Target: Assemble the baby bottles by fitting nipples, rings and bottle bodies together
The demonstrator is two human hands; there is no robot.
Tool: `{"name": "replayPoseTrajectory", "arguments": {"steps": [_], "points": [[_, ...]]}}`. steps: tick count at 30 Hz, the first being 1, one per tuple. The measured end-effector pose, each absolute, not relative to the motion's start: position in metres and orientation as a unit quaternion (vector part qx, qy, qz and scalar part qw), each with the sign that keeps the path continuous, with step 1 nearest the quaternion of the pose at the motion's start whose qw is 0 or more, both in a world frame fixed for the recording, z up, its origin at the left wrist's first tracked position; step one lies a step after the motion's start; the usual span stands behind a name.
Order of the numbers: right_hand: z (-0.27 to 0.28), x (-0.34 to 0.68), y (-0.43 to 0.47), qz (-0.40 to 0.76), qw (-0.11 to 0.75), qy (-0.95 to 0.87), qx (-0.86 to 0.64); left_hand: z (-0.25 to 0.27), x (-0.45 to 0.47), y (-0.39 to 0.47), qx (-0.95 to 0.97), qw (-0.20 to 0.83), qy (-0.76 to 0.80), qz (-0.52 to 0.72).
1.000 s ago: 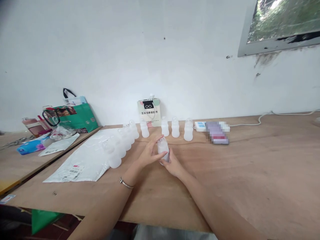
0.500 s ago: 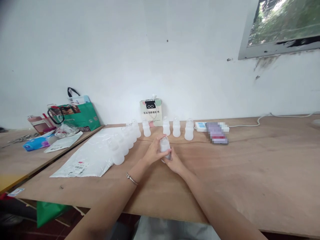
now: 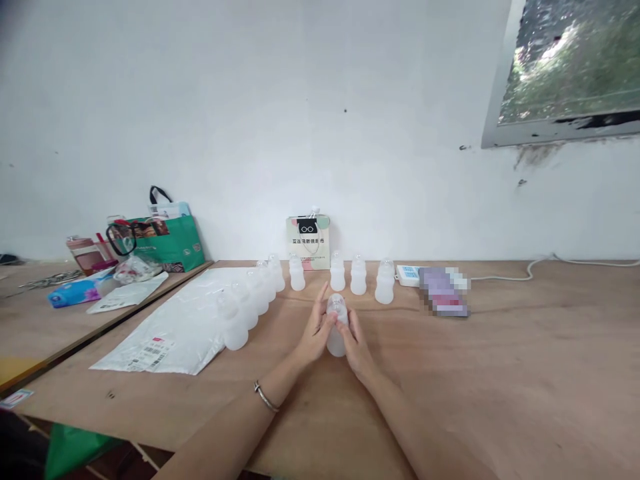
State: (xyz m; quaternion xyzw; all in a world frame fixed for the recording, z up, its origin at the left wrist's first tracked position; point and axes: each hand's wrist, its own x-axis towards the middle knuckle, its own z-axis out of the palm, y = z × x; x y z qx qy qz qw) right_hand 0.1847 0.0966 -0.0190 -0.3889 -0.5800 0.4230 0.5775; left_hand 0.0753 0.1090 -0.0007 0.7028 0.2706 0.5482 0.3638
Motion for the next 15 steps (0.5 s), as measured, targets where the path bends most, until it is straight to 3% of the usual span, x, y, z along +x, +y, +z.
{"name": "replayPoseTrajectory", "arguments": {"steps": [6, 15], "points": [[-0.026, 0.169, 0.104, 0.37, 0.616, -0.549, -0.427, -0.019, 0.087, 0.12, 0.61, 0.417, 0.321, 0.592], [-0.034, 0.18, 0.117, 0.371, 0.549, -0.625, -0.412, -0.016, 0.072, 0.139, 0.54, 0.554, 0.295, 0.561]]}}
